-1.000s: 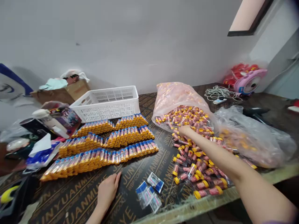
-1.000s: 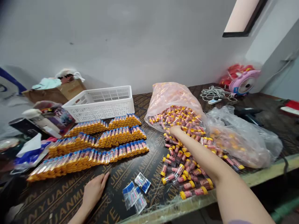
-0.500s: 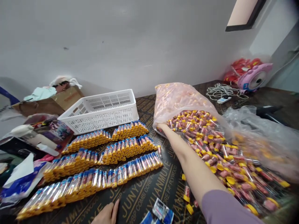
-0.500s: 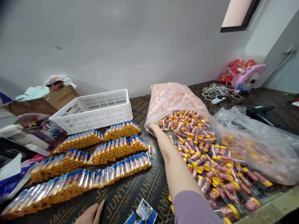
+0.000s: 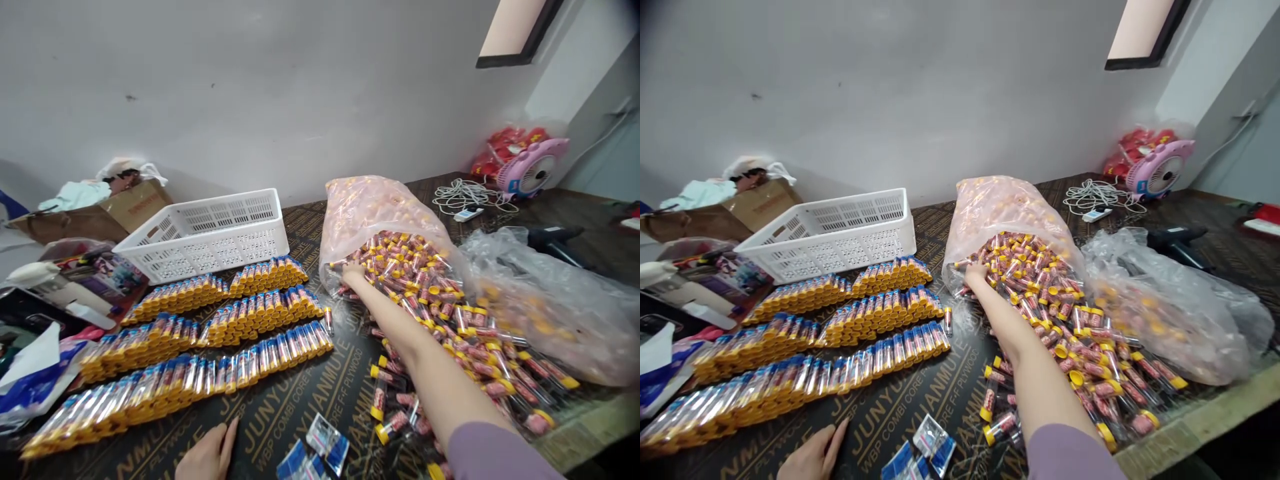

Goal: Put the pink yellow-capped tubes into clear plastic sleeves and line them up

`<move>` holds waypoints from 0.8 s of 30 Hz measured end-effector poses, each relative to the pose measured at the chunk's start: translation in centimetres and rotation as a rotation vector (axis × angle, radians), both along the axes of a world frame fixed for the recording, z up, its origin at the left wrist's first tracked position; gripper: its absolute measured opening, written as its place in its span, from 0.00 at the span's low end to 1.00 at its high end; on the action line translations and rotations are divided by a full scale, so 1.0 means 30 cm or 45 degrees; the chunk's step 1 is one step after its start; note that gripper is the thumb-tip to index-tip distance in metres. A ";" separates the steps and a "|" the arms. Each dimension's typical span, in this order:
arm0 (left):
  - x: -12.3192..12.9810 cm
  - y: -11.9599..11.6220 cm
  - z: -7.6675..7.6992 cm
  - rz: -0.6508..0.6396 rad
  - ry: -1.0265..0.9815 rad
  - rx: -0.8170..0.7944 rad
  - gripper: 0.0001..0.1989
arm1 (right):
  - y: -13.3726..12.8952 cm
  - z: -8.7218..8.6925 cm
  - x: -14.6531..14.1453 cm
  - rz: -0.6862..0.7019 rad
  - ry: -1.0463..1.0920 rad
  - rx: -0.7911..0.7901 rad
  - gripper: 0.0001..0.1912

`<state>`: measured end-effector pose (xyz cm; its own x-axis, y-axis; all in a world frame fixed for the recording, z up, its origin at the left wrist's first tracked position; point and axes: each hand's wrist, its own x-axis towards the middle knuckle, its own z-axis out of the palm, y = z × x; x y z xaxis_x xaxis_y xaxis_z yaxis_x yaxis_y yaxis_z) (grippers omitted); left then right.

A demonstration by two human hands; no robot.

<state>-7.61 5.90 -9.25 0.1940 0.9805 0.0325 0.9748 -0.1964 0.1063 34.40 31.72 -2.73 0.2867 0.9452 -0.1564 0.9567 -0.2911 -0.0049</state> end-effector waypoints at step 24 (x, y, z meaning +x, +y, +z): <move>0.053 -0.040 0.056 0.088 0.136 0.092 0.25 | -0.408 -0.002 -0.229 0.416 0.026 0.149 0.17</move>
<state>-6.02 4.70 -7.56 0.1322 0.9875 0.0862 0.9912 -0.1318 -0.0105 27.52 19.49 -2.78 -0.0358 0.9984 -0.0437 0.9986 0.0341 -0.0401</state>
